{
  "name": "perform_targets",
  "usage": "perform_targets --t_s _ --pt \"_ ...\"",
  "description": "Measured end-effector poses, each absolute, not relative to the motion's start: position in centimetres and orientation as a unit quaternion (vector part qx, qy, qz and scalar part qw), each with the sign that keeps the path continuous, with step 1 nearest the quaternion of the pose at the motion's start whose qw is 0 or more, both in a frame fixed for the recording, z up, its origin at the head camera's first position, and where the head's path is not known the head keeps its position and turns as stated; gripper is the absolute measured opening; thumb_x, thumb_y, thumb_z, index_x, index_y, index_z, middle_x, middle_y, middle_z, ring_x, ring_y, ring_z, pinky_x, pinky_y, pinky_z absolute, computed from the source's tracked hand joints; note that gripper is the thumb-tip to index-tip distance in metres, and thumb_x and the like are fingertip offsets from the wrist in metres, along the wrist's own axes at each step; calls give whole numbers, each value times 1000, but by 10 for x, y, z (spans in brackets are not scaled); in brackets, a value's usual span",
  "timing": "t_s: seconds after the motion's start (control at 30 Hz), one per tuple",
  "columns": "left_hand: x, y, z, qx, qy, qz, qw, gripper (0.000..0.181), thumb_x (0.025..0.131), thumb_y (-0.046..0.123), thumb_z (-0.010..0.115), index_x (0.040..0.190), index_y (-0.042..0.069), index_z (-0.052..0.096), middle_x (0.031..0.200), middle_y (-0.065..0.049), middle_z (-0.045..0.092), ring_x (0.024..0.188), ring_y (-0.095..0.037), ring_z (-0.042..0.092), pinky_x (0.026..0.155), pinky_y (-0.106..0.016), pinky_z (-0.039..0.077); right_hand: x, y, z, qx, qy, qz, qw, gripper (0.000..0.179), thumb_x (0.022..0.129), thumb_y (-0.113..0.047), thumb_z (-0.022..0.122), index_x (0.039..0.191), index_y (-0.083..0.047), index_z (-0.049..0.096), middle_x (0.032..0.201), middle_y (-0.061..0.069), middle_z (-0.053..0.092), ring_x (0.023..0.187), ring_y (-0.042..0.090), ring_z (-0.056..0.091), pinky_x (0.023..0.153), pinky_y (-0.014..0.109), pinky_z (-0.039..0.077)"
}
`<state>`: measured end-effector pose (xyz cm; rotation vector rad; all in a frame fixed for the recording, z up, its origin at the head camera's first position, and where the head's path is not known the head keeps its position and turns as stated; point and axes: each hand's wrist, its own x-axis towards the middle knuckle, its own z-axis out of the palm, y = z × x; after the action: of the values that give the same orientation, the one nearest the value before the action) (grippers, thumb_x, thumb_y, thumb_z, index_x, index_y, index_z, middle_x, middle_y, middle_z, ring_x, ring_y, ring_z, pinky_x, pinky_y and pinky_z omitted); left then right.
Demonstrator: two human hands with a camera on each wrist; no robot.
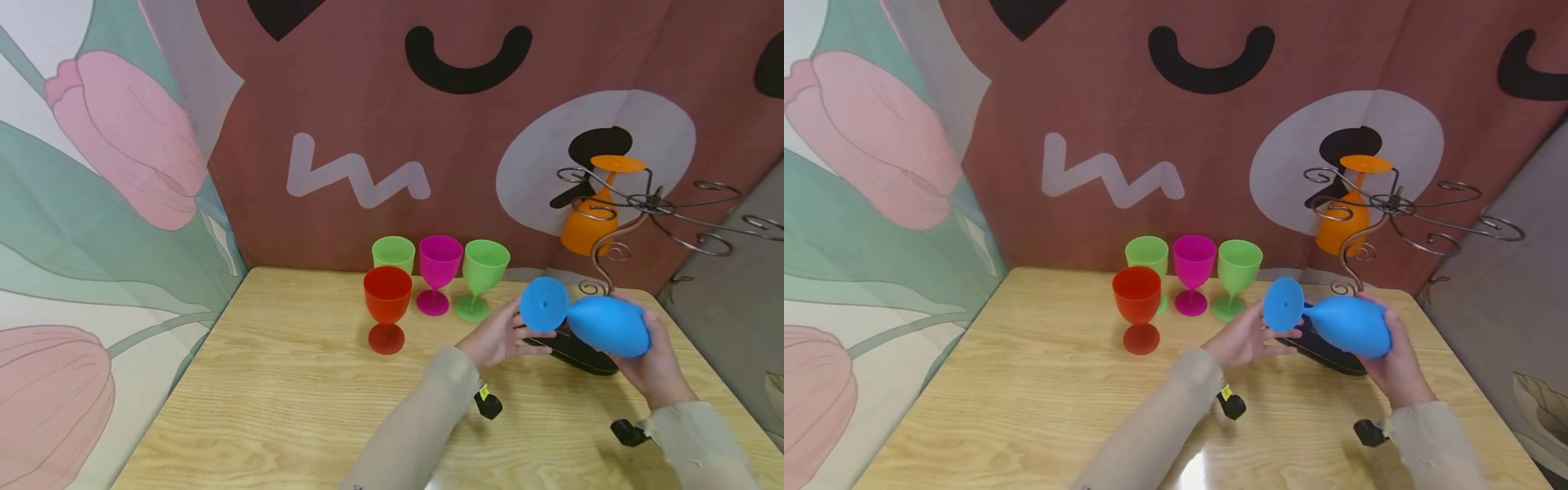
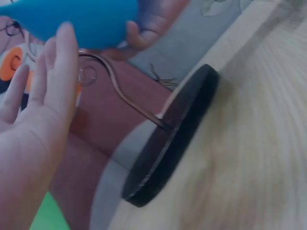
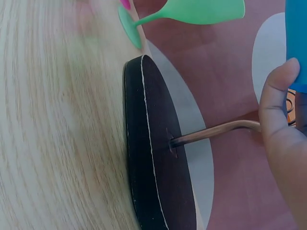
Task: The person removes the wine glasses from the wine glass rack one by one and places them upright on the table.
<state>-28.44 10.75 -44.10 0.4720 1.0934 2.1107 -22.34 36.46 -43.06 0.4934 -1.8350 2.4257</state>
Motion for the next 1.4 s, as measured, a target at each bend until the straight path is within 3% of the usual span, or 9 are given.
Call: perform_targets --t_s 0.1,0.23,0.43,0.57,0.73,0.83,1.07,1.23,1.4 --pt "-282 100 -431 202 417 799 382 56 106 58 34 155 29 39 148 -17 50 140 -49 38 111 -67 31 -224 366 -431 156 -624 765 38 52 111 -34 16 157 -21 35 143 -8 40 114 11 56 83 28 56" --pt "-280 92 -424 235 424 774 407 61 105 61 28 148 19 43 154 -31 38 119 -37 60 112 -66 27 -224 368 -431 152 -653 741 43 50 111 -33 17 157 -22 34 144 -8 36 117 8 52 84 23 54" --pt "-283 86 -422 260 434 742 440 49 106 52 29 116 11 53 143 -39 43 100 -21 63 97 -40 53 -226 367 -425 171 -677 714 47 52 112 -30 19 161 -16 28 150 -6 35 122 7 50 87 20 52" --pt "-285 79 -426 269 454 708 469 54 105 45 30 128 0 51 145 -42 39 110 -28 62 92 -35 53 -225 367 -419 186 -691 697 44 51 112 -25 22 161 -11 26 150 -4 42 122 7 52 89 19 52" --pt "-285 69 -433 294 502 640 501 50 105 23 36 146 -5 40 144 -40 42 119 -38 62 100 -39 52 -229 362 -412 188 -724 663 27 49 110 -20 26 158 -9 34 144 -9 50 119 9 54 84 25 54" --pt "-284 66 -437 313 530 605 505 45 104 11 39 146 -5 43 138 -37 51 110 -29 68 99 -37 53 -233 358 -410 188 -741 645 13 47 110 -17 29 155 -10 39 139 -14 55 118 9 54 82 28 55" --pt "-289 60 -448 366 573 555 479 33 106 0 45 134 -14 55 122 -32 64 112 -41 63 96 -30 54 -239 346 -415 229 -755 614 10 44 109 -7 34 152 -5 44 139 -14 58 120 8 54 84 25 54" --pt "-292 55 -454 378 612 528 452 31 105 4 52 131 -10 60 109 -9 74 109 -31 65 95 -26 53 -241 340 -420 256 -738 625 11 45 108 -1 34 152 0 41 144 -10 55 125 8 52 90 21 51" --pt "-293 50 -459 400 624 531 411 31 105 3 51 131 -14 56 119 -21 70 103 -16 67 96 -23 51 -244 330 -424 266 -697 665 24 48 108 -1 35 156 0 33 155 0 42 132 10 46 97 19 48"
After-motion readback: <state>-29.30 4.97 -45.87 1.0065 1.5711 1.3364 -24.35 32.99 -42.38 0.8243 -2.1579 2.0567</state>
